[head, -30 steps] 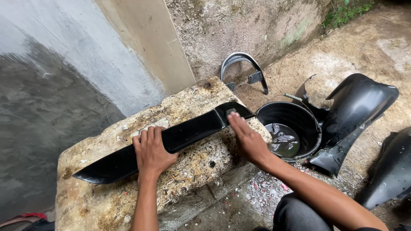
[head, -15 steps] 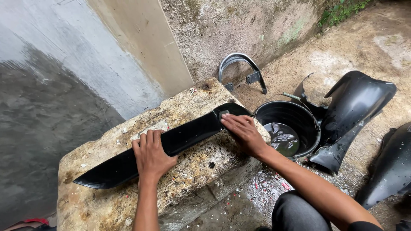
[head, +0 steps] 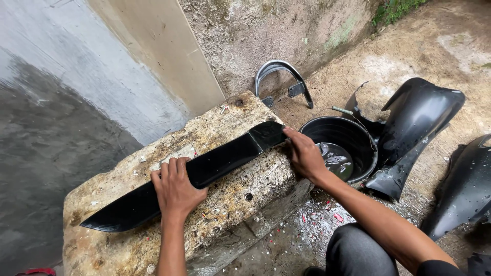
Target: Sanding and cleaning a black plastic part with water and an abrasive pad on a stone block
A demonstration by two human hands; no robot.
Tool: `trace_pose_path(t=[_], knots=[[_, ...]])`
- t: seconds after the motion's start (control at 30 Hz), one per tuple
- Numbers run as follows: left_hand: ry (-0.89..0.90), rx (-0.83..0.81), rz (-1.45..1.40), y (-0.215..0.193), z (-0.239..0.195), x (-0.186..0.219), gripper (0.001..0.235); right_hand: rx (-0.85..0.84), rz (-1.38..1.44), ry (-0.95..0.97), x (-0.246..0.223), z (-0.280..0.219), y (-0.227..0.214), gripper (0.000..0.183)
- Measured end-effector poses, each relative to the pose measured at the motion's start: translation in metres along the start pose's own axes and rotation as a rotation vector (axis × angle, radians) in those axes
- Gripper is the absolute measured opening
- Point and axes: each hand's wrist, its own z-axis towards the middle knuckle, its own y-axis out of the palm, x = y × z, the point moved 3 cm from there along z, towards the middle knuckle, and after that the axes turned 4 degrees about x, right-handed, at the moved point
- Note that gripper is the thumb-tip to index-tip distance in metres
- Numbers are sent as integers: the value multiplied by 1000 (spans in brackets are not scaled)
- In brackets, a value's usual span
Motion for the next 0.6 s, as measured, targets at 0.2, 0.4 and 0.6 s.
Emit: trace_pose_path(t=[0.2, 0.4, 0.6], knots=[[13, 48, 20, 12, -1, -4, 76, -66, -10, -199, -101, 24, -1, 47], [10, 51, -15, 9, -2, -2, 72, -58, 9, -180, -64, 15, -3, 52], [15, 54, -11, 9, -3, -1, 70, -10, -70, -86, -10, -3, -8, 56]])
